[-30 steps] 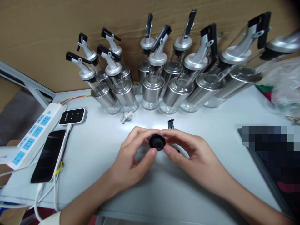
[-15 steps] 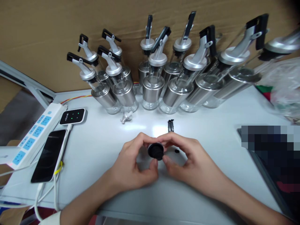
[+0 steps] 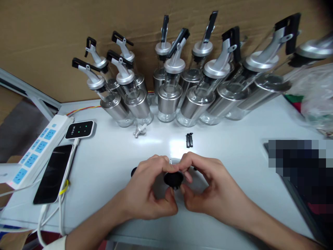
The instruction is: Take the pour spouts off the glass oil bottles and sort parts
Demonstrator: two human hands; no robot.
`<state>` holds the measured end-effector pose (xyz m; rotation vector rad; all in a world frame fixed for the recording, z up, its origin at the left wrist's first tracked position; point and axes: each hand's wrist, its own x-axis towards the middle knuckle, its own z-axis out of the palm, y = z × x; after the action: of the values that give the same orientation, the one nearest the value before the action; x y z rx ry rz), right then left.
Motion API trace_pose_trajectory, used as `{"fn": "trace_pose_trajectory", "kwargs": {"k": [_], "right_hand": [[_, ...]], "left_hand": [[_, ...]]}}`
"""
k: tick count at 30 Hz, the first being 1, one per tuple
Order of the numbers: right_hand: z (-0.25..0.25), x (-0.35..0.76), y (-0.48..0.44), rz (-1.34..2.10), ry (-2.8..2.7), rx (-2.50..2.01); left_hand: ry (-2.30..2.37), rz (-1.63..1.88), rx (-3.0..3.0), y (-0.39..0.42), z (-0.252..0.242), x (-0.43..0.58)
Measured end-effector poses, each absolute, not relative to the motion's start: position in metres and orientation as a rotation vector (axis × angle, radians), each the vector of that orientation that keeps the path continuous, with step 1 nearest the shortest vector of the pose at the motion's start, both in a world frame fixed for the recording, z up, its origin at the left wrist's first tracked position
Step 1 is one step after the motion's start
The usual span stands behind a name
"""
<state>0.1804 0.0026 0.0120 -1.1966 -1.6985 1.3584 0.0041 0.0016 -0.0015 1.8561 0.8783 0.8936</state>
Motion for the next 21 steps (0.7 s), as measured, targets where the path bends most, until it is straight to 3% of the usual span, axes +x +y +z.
{"fn": "trace_pose_trajectory", "kwargs": {"k": [21], "right_hand": [[0.007,0.190,0.010,0.969,-1.782,-0.970]], "left_hand": [[0.986,1.235,2.304,0.003,-0.009,0.005]]}}
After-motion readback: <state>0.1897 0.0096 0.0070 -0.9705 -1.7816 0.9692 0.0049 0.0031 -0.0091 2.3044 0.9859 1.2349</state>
